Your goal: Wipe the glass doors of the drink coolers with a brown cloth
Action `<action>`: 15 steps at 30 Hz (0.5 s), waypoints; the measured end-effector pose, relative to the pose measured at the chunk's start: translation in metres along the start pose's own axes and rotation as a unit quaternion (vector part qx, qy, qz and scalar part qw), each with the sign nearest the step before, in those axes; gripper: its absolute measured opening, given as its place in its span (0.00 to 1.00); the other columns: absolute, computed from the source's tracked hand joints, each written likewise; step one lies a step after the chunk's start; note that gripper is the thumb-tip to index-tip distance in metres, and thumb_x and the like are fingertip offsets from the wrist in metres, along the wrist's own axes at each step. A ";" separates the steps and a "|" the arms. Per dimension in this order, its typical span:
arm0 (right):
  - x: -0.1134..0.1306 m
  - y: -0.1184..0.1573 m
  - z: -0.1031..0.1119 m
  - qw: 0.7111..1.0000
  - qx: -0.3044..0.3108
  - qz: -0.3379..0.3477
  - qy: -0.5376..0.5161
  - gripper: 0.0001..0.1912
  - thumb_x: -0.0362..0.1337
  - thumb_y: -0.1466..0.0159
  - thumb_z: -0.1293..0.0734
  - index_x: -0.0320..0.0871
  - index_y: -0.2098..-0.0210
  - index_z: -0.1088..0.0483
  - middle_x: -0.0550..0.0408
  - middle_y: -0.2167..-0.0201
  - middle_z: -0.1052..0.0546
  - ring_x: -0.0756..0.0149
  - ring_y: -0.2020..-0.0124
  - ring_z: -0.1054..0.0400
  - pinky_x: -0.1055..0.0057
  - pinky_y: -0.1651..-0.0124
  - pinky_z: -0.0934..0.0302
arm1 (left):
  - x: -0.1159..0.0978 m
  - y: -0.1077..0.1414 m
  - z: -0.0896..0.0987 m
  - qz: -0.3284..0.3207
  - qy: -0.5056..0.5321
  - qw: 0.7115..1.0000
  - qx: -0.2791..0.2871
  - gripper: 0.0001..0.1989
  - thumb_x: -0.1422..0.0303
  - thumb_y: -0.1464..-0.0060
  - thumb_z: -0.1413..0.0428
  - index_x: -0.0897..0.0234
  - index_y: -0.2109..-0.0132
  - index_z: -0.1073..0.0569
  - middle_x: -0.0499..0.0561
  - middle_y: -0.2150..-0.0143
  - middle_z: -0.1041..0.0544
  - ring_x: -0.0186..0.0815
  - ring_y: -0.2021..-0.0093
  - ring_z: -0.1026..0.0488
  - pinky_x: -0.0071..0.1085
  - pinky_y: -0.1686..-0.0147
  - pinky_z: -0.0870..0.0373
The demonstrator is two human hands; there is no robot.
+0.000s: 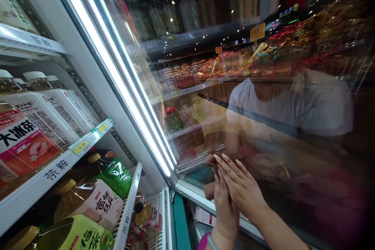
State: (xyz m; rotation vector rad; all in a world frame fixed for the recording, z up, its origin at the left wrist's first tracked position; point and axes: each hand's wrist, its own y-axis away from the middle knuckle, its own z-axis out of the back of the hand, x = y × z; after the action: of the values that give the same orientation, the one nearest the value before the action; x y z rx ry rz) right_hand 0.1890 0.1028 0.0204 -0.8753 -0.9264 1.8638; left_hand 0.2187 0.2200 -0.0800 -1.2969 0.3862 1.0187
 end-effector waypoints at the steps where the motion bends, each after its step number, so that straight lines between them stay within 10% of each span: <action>1: -0.001 0.001 0.002 1.000 0.000 0.003 -0.001 0.26 0.34 0.25 0.46 0.36 0.32 0.35 0.55 0.25 0.42 0.64 0.21 0.58 0.63 0.18 0.71 | 0.001 0.003 -0.002 -0.021 0.000 1.000 0.010 0.30 0.64 0.32 0.50 0.52 0.25 0.38 0.54 0.24 0.37 0.43 0.24 0.42 0.43 0.26 0.37; 7: -0.009 0.012 0.012 1.000 0.004 -0.014 0.005 0.27 0.31 0.26 0.48 0.40 0.30 0.37 0.60 0.26 0.39 0.70 0.21 0.57 0.65 0.18 0.74 | 0.000 -0.023 0.007 0.090 -0.055 0.979 -0.174 0.35 0.61 0.29 0.53 0.58 0.21 0.54 0.58 0.20 0.48 0.43 0.22 0.49 0.47 0.24 0.45; 15: -0.024 0.039 0.027 0.998 -0.001 -0.054 -0.008 0.27 0.33 0.24 0.47 0.42 0.28 0.40 0.59 0.28 0.35 0.71 0.22 0.57 0.63 0.19 0.73 | -0.020 0.014 -0.017 -0.016 -0.023 1.000 -0.012 0.31 0.60 0.32 0.51 0.52 0.24 0.42 0.54 0.26 0.35 0.43 0.24 0.42 0.46 0.28 0.35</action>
State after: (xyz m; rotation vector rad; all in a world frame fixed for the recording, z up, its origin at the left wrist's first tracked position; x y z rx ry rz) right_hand 0.1611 0.0603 0.0051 -0.7963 -0.9677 1.7799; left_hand 0.2021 0.1955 -0.0787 -1.2950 0.3177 1.0261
